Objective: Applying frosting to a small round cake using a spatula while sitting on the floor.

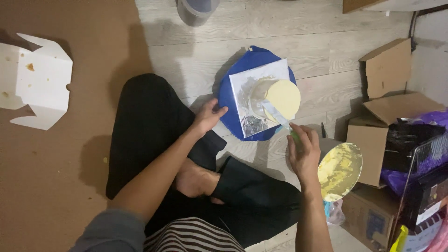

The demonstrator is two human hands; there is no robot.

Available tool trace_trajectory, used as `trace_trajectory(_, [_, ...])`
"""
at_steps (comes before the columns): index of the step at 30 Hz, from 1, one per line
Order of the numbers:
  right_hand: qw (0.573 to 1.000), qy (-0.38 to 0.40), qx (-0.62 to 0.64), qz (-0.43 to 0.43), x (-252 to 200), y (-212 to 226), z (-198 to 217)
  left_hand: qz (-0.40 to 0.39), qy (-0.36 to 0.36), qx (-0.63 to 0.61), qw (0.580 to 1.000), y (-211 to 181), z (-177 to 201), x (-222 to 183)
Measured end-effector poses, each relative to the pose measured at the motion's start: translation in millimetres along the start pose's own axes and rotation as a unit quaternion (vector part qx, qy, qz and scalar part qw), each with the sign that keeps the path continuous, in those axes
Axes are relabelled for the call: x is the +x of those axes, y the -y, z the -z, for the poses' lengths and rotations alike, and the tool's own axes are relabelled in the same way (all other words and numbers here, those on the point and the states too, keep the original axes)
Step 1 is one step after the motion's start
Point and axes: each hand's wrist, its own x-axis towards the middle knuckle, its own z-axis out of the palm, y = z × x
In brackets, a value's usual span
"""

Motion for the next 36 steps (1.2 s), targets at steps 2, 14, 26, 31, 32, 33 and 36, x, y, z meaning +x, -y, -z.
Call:
trace_trajectory(2, [1.0, 0.003, 0.0, -0.003, 5.1, 1.3, -1.0, -0.005, 0.002, -0.003, 1.0, -11.3, 1.6, -8.1])
trace_trajectory(14, [0.997, -0.021, 0.008, -0.069, 19.8, 10.5, -1.1, -0.021, -0.004, -0.005, 1.0, -16.3, 1.5, -14.9])
trace_trajectory(26, [0.983, -0.086, 0.059, -0.151, -27.3, 38.4, -23.1, -0.028, -0.01, 0.001, 1.0, -23.4, 2.0, -19.4])
trace_trajectory(31, [0.98, -0.084, 0.095, -0.154, -21.7, 65.3, -30.8, -0.031, -0.01, 0.016, 0.999, -29.9, 4.3, -22.7])
trace_trajectory(32, [0.978, -0.088, 0.105, -0.157, -21.3, 65.0, -33.9, -0.029, -0.01, 0.007, 1.0, -29.2, 3.9, -22.3])
trace_trajectory(33, [0.977, -0.089, 0.115, -0.159, -21.5, 65.2, -37.2, -0.024, -0.011, -0.002, 1.0, -27.1, 3.8, -23.4])
trace_trajectory(36, [0.977, -0.095, 0.104, -0.161, -14.0, 74.3, -37.3, -0.03, -0.017, 0.005, 0.999, -19.6, 3.6, -16.7])
